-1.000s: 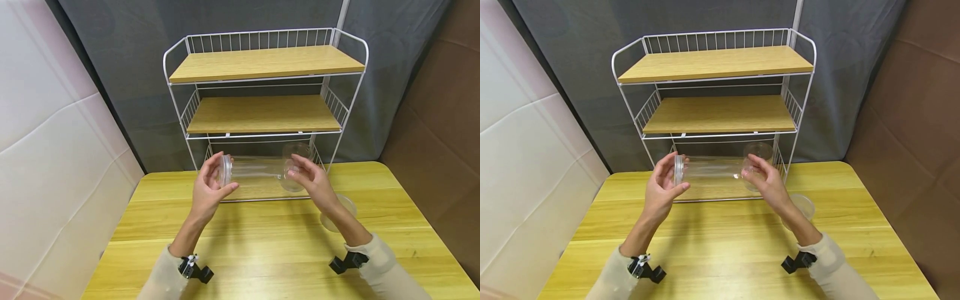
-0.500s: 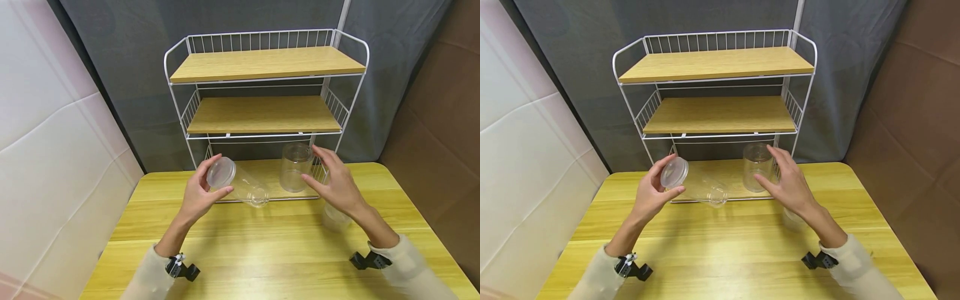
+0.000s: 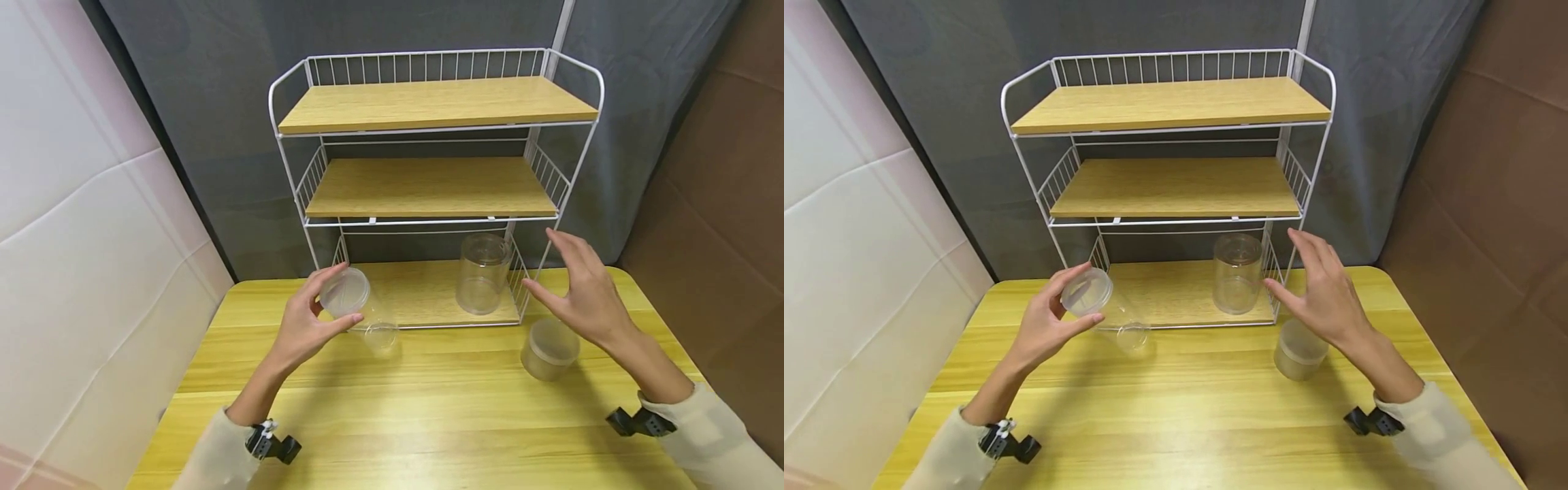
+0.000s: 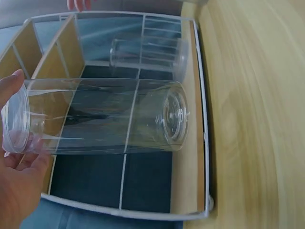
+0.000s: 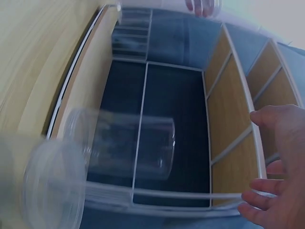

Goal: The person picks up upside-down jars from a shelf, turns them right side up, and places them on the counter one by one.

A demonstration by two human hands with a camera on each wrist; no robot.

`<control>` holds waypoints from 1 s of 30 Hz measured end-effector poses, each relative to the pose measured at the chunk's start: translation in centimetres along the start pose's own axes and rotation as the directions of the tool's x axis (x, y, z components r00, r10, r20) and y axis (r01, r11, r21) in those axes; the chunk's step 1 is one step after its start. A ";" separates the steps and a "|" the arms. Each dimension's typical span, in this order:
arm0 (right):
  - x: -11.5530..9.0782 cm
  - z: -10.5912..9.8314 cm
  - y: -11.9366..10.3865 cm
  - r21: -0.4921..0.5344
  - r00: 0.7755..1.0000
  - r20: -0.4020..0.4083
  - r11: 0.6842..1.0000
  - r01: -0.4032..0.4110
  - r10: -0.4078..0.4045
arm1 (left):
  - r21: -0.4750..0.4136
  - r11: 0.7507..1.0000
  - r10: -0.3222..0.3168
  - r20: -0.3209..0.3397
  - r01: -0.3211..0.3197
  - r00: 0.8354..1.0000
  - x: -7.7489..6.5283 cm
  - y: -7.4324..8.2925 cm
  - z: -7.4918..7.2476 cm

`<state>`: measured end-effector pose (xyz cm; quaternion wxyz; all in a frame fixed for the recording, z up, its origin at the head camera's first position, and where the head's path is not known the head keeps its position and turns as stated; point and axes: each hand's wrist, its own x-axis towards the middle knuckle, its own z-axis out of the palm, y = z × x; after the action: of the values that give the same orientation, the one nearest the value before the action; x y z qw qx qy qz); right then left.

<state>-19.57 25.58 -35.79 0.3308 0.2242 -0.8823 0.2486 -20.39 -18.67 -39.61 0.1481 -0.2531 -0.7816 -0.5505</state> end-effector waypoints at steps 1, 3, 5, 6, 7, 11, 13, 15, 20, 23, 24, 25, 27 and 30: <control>0.0 -0.1 0.4 -0.010 1.000 -0.007 1.000 0.007 -0.007 | 0.013 1.000 -0.005 0.000 0.005 1.000 -0.1 -0.1 -0.2; -0.1 -0.3 1.1 -0.028 1.000 -0.020 1.000 0.014 -0.014 | 0.042 0.999 -0.015 -0.001 0.015 1.000 -0.3 -0.4 -0.6; -0.1 -0.5 1.7 -0.040 0.999 -0.034 0.999 0.013 -0.014 | 0.070 0.997 -0.025 0.000 0.025 1.000 -0.6 -0.6 -1.1; -0.1 -0.6 2.0 -0.042 0.999 -0.040 0.999 0.011 -0.012 | 0.080 0.996 -0.031 0.000 0.031 1.000 -0.7 -0.6 -1.2; -0.1 -0.7 2.2 -0.044 0.999 -0.044 0.999 0.005 -0.007 | 0.088 0.996 -0.034 0.001 0.033 0.999 -0.8 -0.7 -1.4; 0.4 -1.0 3.1 -0.026 0.999 -0.044 0.999 -0.024 0.023 | 0.112 0.993 -0.046 0.006 0.045 0.999 -1.3 -1.0 -2.1; 0.7 -1.1 3.4 -0.007 0.998 -0.032 0.999 -0.046 0.045 | 0.124 0.991 -0.051 0.006 0.050 0.999 -1.5 -1.2 -2.4; 1.1 -1.1 3.7 0.020 0.997 -0.017 0.997 -0.072 0.072 | 0.132 0.990 -0.057 0.006 0.056 0.998 -1.8 -1.5 -2.7; 2.5 -1.2 4.1 0.110 0.988 0.031 0.981 -0.157 0.154 | 0.154 0.987 -0.056 0.008 0.054 0.998 -2.2 -2.3 -3.4; 3.6 -1.2 4.1 0.177 0.982 0.055 0.967 -0.185 0.178 | 0.184 0.981 -0.056 0.010 0.054 0.998 -2.4 -2.6 -3.7; 3.9 -1.2 4.2 0.200 0.981 0.062 0.961 -0.192 0.183 | 0.190 0.980 -0.056 0.012 0.052 0.998 -2.4 -2.6 -3.7; 4.3 -1.2 4.2 0.227 0.980 0.072 0.954 -0.197 0.186 | 0.194 0.980 -0.054 0.016 0.050 0.998 -2.4 -2.7 -3.8; 4.9 -1.1 4.2 0.277 0.977 0.084 0.937 -0.213 0.197 | 0.194 0.980 -0.053 0.024 0.047 0.998 -2.4 -2.8 -3.8; 5.7 -1.1 4.2 0.314 0.970 0.097 0.918 -0.242 0.223 | 0.196 0.979 -0.056 0.036 0.048 0.998 -2.5 -3.1 -3.8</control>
<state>-25.33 28.21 -32.29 0.2313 0.1762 -0.8594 0.4207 -20.25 -23.67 -41.96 0.1413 -0.2283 -0.8410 -0.4697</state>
